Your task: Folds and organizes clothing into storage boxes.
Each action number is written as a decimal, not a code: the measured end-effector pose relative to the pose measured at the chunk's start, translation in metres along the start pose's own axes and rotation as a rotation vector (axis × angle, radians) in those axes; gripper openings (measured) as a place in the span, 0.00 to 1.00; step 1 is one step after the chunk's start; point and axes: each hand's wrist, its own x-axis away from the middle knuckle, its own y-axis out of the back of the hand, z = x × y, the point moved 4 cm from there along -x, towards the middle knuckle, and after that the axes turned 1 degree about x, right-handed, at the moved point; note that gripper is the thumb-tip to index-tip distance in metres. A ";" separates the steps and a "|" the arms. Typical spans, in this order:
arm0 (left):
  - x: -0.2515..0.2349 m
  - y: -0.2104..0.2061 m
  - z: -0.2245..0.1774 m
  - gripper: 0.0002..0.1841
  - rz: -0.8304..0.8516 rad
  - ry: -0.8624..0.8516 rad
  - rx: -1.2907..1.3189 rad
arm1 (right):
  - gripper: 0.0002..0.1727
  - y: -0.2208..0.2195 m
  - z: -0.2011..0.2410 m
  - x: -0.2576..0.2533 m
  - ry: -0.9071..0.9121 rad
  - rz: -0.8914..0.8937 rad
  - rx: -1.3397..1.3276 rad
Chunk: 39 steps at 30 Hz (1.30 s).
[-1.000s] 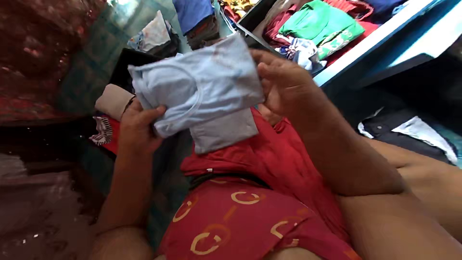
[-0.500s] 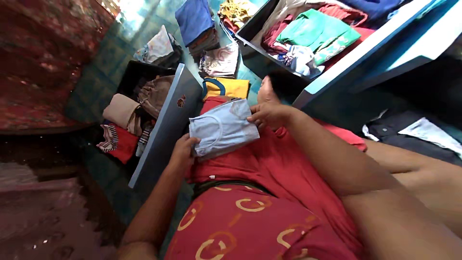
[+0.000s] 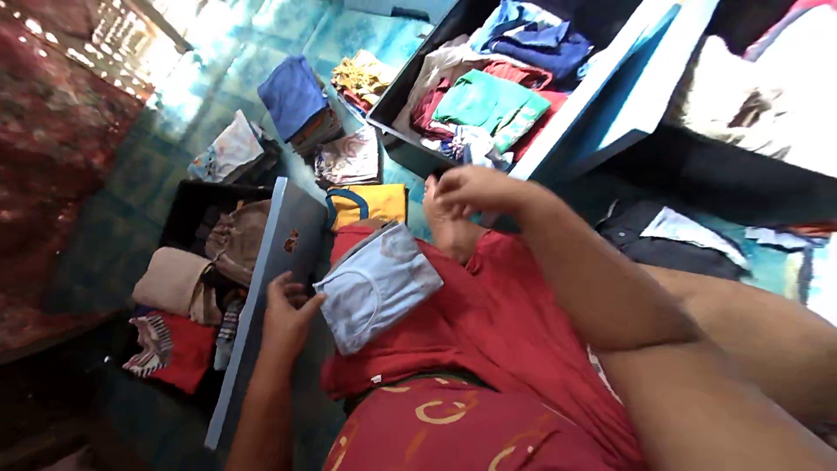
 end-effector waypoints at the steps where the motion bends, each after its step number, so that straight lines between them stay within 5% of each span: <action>1: -0.006 0.002 -0.015 0.43 -0.050 -0.104 0.059 | 0.16 0.029 0.003 0.001 -0.020 -0.145 -0.045; 5: -0.033 -0.039 -0.090 0.32 0.101 -0.371 0.282 | 0.32 0.129 -0.019 -0.013 -0.369 -0.747 -0.118; 7: -0.052 -0.083 -0.134 0.25 0.310 -0.420 0.289 | 0.39 0.134 -0.023 -0.025 -0.503 -0.816 -0.062; 10: -0.091 -0.150 -0.183 0.24 0.474 -0.387 0.291 | 0.35 0.119 -0.023 -0.046 -0.595 -0.763 0.006; 15: -0.140 -0.215 -0.148 0.18 0.363 -0.233 0.501 | 0.35 0.118 -0.048 -0.059 -0.555 -1.158 -0.485; 20: -0.157 -0.199 -0.140 0.13 0.298 -0.292 0.573 | 0.32 0.117 -0.031 -0.062 -0.727 -1.075 0.030; 22: -0.161 -0.200 -0.136 0.11 0.304 -0.162 0.638 | 0.28 0.118 -0.020 -0.062 -0.679 -1.081 0.082; 25: -0.162 -0.205 -0.137 0.11 0.341 0.025 0.728 | 0.26 0.137 -0.009 -0.070 -0.430 -1.105 -0.217; 29: -0.164 -0.207 -0.138 0.09 0.358 0.022 0.782 | 0.20 0.164 0.020 -0.073 -0.190 -1.070 -0.748; 33: -0.164 -0.207 -0.139 0.09 0.378 0.033 0.801 | 0.25 0.181 0.013 -0.067 -0.238 -1.053 -0.677; 39: -0.159 -0.207 -0.144 0.08 0.412 0.037 0.790 | 0.27 0.139 -0.040 -0.051 -0.495 -1.009 -0.632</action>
